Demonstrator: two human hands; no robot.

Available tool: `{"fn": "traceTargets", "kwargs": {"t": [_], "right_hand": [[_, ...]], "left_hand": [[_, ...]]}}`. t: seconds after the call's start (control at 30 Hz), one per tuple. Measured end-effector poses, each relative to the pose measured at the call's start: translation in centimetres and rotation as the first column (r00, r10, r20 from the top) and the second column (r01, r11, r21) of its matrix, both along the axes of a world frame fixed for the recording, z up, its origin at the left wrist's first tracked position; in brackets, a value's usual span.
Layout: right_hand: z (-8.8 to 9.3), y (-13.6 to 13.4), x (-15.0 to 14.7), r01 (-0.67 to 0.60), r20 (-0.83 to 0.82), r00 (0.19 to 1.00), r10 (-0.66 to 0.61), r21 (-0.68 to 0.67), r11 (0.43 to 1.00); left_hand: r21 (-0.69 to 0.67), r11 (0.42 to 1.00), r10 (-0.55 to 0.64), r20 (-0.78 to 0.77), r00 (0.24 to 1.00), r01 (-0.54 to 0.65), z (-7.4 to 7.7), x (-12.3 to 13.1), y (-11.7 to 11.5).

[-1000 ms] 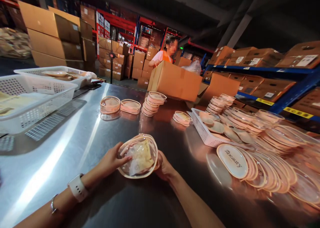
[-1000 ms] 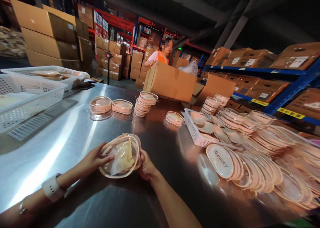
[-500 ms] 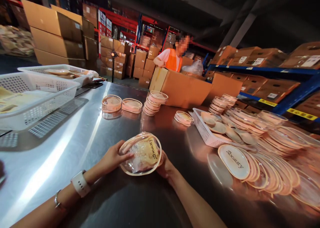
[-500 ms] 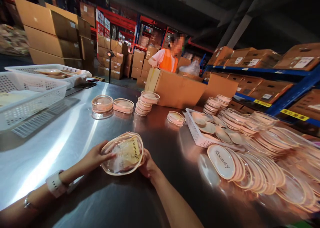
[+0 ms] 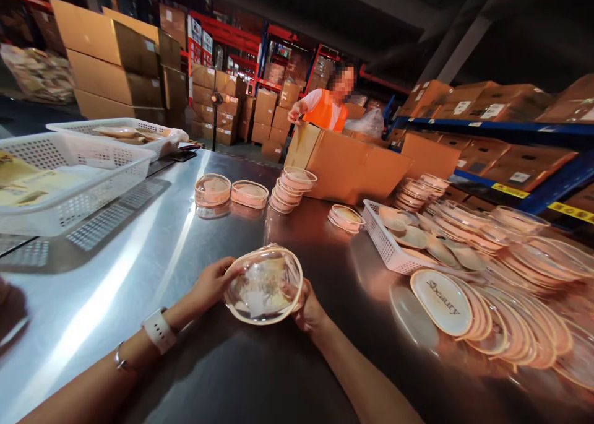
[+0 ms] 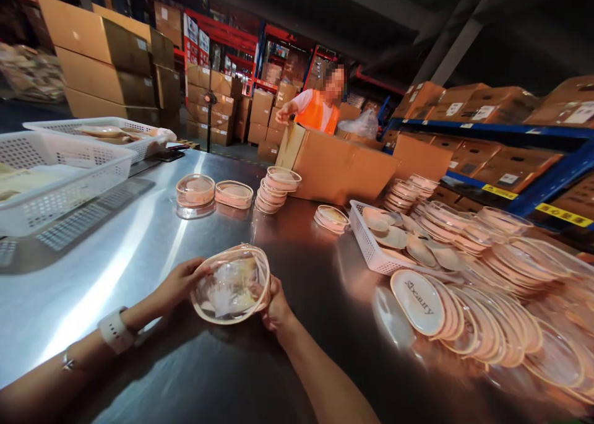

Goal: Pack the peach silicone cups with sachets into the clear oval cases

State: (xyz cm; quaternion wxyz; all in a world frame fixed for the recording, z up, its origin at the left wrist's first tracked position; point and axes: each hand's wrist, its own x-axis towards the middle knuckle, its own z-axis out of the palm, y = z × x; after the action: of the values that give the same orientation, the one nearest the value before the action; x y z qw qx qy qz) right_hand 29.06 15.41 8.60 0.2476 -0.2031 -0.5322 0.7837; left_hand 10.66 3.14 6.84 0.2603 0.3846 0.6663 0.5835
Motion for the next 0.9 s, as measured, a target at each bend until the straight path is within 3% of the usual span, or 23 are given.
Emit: {"fn": "traceTargets", "kwargs": {"t": [0.17,0.23,0.3,0.43,0.53,0.67,0.77,0.9], "right_hand": [[1.1,2.7,0.9,0.010,0.017,1.000,-0.009,-0.023,1.000],[1.5,3.9,1.2,0.073,-0.008,0.997,-0.074,-0.040,0.997],[1.3,4.5,1.2,0.147,-0.018,0.989,-0.149,-0.072,0.986],[-0.5,3.3,0.2,0.157,0.024,0.988,-0.155,-0.097,0.983],[-1.5,1.8,-0.5,0.108,0.012,0.994,-0.107,-0.080,0.991],[-1.2,0.4,-0.8,0.065,0.046,0.997,-0.061,-0.091,0.994],[-0.4,-0.4,-0.9,-0.042,0.047,0.998,0.046,-0.086,0.995],[0.3,-1.0,-0.7,-0.123,-0.004,0.992,0.123,-0.042,0.991]], "left_hand": [[-0.017,0.973,0.231,0.057,0.971,-0.230,1.1,-4.9,-1.4],[-0.002,0.957,0.288,0.077,0.954,-0.289,1.6,-6.0,-1.8],[0.031,0.970,0.238,0.110,0.965,-0.243,1.6,-5.2,-1.6],[0.086,0.995,0.028,0.191,0.981,-0.045,0.0,-0.1,0.4],[0.082,0.990,0.098,0.196,0.976,-0.116,-0.7,1.5,1.2],[0.101,0.970,0.206,0.143,0.968,-0.221,0.5,-1.4,0.6],[0.126,0.953,0.259,0.131,0.957,-0.275,1.5,-3.6,0.0],[0.148,0.937,0.301,0.112,0.947,-0.315,1.4,-4.7,-0.2]]}}
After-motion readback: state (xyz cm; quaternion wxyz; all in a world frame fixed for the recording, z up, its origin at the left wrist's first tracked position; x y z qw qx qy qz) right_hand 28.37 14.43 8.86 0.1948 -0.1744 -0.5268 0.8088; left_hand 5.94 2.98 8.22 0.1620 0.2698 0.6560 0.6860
